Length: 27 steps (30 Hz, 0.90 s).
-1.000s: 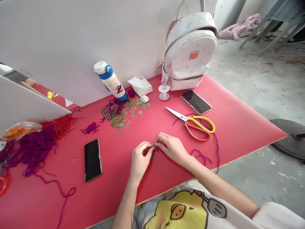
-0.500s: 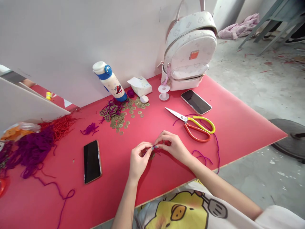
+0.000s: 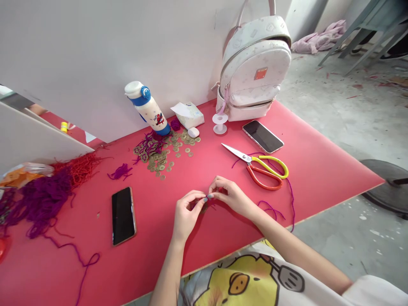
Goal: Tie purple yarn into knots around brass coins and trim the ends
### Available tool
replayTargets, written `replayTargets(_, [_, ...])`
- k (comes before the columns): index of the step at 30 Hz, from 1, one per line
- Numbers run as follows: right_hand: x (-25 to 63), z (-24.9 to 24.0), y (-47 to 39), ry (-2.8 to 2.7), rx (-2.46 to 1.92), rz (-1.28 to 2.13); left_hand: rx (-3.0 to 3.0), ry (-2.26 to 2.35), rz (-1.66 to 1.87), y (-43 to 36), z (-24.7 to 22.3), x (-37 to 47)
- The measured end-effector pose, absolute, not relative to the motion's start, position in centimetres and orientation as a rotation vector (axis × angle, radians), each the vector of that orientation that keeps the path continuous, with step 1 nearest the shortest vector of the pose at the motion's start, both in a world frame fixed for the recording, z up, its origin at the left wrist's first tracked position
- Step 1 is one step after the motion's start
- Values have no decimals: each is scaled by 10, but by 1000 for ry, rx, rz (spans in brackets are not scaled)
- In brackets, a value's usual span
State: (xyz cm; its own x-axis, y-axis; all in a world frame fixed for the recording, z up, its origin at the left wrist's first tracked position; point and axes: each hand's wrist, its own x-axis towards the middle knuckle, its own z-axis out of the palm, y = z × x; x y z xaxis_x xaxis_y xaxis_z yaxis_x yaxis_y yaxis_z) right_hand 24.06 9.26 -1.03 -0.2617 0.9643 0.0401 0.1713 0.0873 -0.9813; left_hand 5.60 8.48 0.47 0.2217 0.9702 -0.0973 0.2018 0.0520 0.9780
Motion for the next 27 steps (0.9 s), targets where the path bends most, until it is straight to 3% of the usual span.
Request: replayTargets(27, [236, -11, 86, -1559, -1126, 1166, 1276, 1218, 955, 82, -3, 60])
